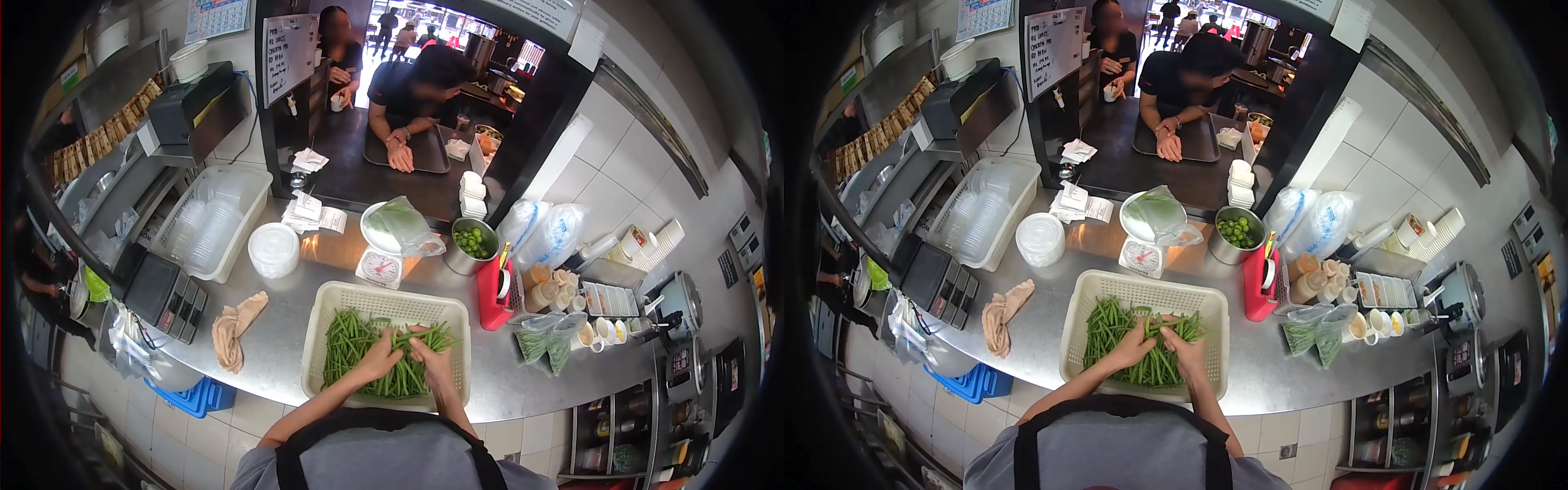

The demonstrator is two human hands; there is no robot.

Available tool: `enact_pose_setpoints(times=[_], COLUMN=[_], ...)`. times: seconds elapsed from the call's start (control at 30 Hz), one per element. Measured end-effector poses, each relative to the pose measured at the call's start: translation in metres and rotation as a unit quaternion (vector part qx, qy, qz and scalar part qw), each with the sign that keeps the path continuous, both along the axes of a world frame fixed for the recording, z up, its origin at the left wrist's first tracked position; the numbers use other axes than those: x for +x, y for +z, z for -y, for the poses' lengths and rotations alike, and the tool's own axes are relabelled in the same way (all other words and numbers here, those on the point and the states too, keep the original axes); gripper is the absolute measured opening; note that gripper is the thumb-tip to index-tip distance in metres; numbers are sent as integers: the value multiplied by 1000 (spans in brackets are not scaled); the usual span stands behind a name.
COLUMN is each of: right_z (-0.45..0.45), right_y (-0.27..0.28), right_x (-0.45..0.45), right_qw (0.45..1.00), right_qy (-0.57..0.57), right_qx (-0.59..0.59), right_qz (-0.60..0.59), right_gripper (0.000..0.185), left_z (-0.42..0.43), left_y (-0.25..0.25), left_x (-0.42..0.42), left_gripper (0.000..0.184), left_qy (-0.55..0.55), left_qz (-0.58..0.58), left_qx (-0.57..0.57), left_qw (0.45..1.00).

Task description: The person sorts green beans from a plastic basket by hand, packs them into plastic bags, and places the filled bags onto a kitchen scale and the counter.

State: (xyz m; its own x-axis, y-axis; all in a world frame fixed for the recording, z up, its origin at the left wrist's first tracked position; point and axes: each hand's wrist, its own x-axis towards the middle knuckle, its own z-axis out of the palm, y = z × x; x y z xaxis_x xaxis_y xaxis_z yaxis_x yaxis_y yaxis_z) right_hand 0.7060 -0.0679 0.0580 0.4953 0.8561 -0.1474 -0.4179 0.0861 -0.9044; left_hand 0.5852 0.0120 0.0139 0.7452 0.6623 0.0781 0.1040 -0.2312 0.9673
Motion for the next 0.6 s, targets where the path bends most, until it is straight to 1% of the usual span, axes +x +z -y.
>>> enact_pose_setpoints(times=[0.03, 0.07, 0.17, 0.27, 0.37, 0.4, 0.5, 0.53, 0.6], right_z=[-2, -3, -6, -4, -5, -6, -12, -16, -17], right_y=[1, 2, 5, 3, -5, -1, 2, 0, -5], right_x=[-2, -3, -5, 3, 2, -2, -4, 3, 26], right_qw=[1000, 999, 997, 997, 998, 999, 997, 995, 989], right_qy=[2, 3, -33, 0, 38, 28, -75, -102, -134], right_qx=[13, 27, 35, 45, -30, -9, 1, 2, 44], right_qz=[-12, -24, -67, -57, 29, 22, -16, -7, -36], right_gripper=[32, 34, 34, 40, 42, 25, 15, 13, 14], left_z=[2, 1, -6, -9, 1, 3, 4, 4, 1], left_y=[2, 3, -10, -3, 4, 3, 1, -1, -8], left_x=[0, 0, -1, -5, -1, 1, -1, -2, -4], left_gripper=[39, 40, 41, 55, 58, 61, 61, 58, 52], left_qy=[5, 1, 5, -18, -19, -17, -21, -15, -6], left_qz=[1, -21, -7, -56, -83, -84, -83, -75, -56], left_qx=[2, -21, -27, -46, -31, -19, -11, -14, -18], left_qw=[1000, 1000, 1000, 997, 996, 996, 996, 997, 998])
